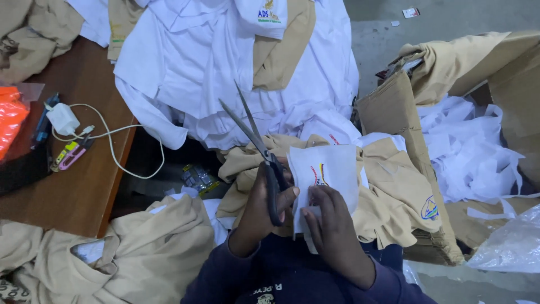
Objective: Using scissors to cut out white fabric patches or labels from tan-colored garments at a workstation.
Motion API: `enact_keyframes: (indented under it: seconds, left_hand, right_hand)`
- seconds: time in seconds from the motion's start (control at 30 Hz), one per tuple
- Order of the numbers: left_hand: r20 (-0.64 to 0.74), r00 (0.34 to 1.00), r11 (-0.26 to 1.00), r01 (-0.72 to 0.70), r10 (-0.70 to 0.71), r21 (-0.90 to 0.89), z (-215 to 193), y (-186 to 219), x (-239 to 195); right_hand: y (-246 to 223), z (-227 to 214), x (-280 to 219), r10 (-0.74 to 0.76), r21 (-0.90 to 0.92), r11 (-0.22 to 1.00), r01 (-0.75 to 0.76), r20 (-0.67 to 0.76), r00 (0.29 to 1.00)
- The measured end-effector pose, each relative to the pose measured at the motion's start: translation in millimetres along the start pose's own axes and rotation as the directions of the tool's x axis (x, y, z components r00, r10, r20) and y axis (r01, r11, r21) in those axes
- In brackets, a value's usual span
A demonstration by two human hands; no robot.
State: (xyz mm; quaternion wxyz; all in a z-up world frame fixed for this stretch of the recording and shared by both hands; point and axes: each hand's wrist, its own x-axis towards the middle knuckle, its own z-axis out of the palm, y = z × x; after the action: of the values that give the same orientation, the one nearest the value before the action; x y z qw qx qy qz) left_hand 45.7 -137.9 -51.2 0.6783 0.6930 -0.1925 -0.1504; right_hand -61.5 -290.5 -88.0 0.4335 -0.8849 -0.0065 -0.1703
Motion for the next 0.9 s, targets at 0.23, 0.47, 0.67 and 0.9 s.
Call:
enact_keyframes:
  seconds: [0.23, 0.47, 0.67, 0.9]
  left_hand:
    - [0.056, 0.998, 0.975, 0.053, -0.042, -0.215, 7.9, 3.2, -18.0]
    - [0.003, 0.992, 0.985, 0.129, -0.129, -0.118, -1.0, -4.3, -13.0]
    - [-0.032, 0.994, 0.987, 0.096, -0.101, -0.126, 5.6, -6.3, 15.4]
    - [-0.047, 0.968, 0.878, 0.242, -0.245, 0.412, 14.5, 12.3, 27.4]
  right_hand:
    - [33.3, 20.2, 10.4, 0.283, 0.164, 0.934, -0.316, 0.197, 0.939]
    - [38.5, 36.9, -10.7, 0.108, -0.136, 0.987, -0.087, 0.160, 0.981]
    - [18.4, 13.4, 2.1, 0.052, 0.070, 0.995, -0.066, 0.183, 0.982]
    - [38.0, 33.0, -5.8, 0.023, -0.059, 0.998, -0.020, 0.058, 0.998]
